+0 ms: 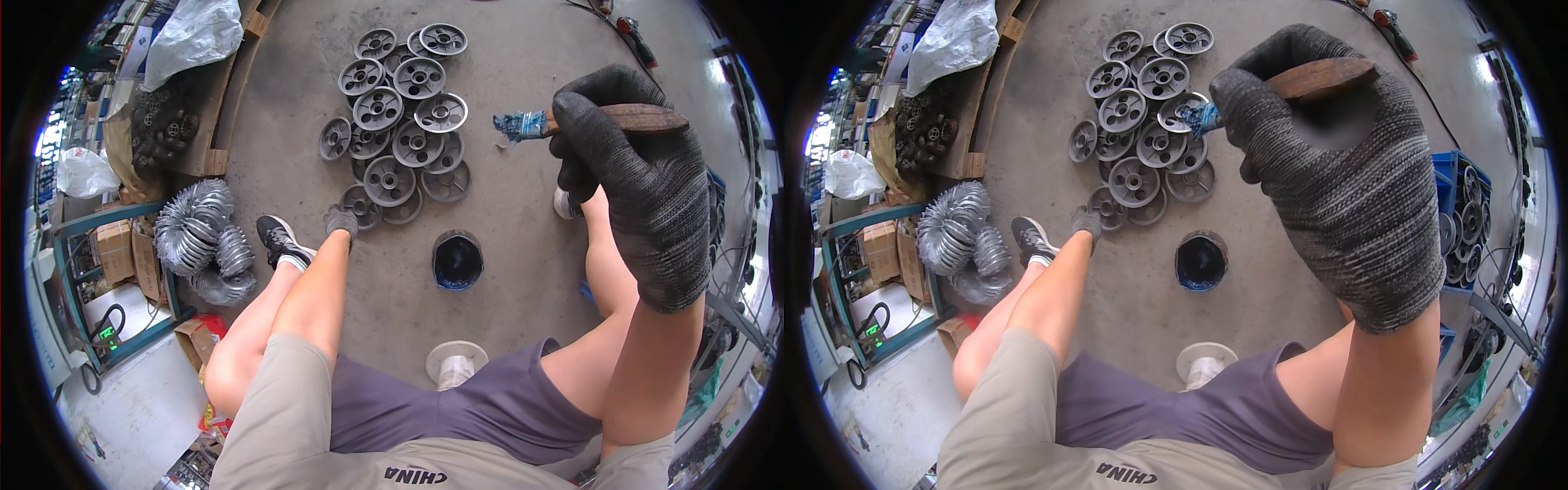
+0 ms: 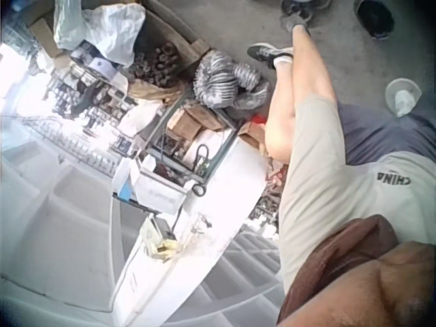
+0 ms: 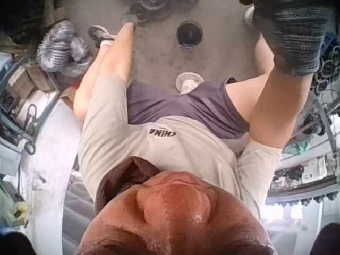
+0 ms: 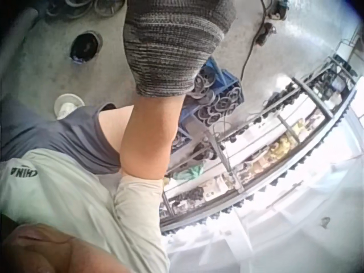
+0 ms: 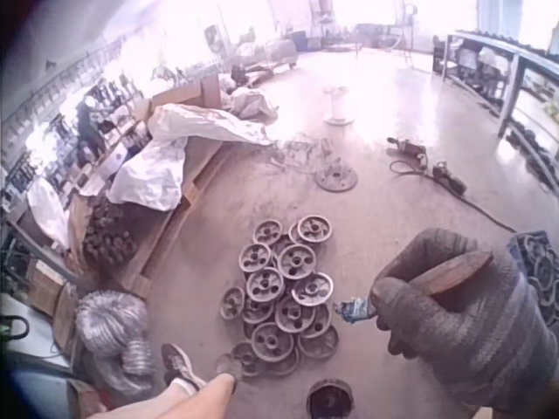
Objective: The recorder is applying a blue substance, likely paint or lubricant, to circular metal parts using a brush.
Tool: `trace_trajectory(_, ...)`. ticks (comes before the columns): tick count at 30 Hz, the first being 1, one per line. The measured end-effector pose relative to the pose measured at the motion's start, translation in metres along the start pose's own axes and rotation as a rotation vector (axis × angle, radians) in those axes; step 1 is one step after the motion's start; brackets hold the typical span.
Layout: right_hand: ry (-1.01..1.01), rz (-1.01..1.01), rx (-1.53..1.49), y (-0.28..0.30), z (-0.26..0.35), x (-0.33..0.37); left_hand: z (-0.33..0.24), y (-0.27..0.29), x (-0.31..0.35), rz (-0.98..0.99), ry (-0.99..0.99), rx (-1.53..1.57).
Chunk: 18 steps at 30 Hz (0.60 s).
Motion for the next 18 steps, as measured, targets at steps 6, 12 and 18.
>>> trace_trajectory(6,0.050,0.049,-0.120,-0.023,0.017,0.004,0.016,0.094,-0.017,-0.099,-0.066,-0.114)
trace_trajectory(12,0.166,0.072,-0.048,-0.028,0.026,0.002,0.034,0.104,-0.023,0.068,-0.101,0.024)
trace_trajectory(18,0.232,0.226,-0.217,-0.045,0.031,0.006,-0.024,0.206,0.035,0.003,-0.329,0.057)
Point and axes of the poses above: each hand's wrist, its own x-axis away from the middle knuckle, its own y-axis out of the back of the hand, z = x × y, the point moved 7 cm from there along -x, towards the middle knuckle, and after that the axes turned 2 degrees about -x, right-handed, at the moved point
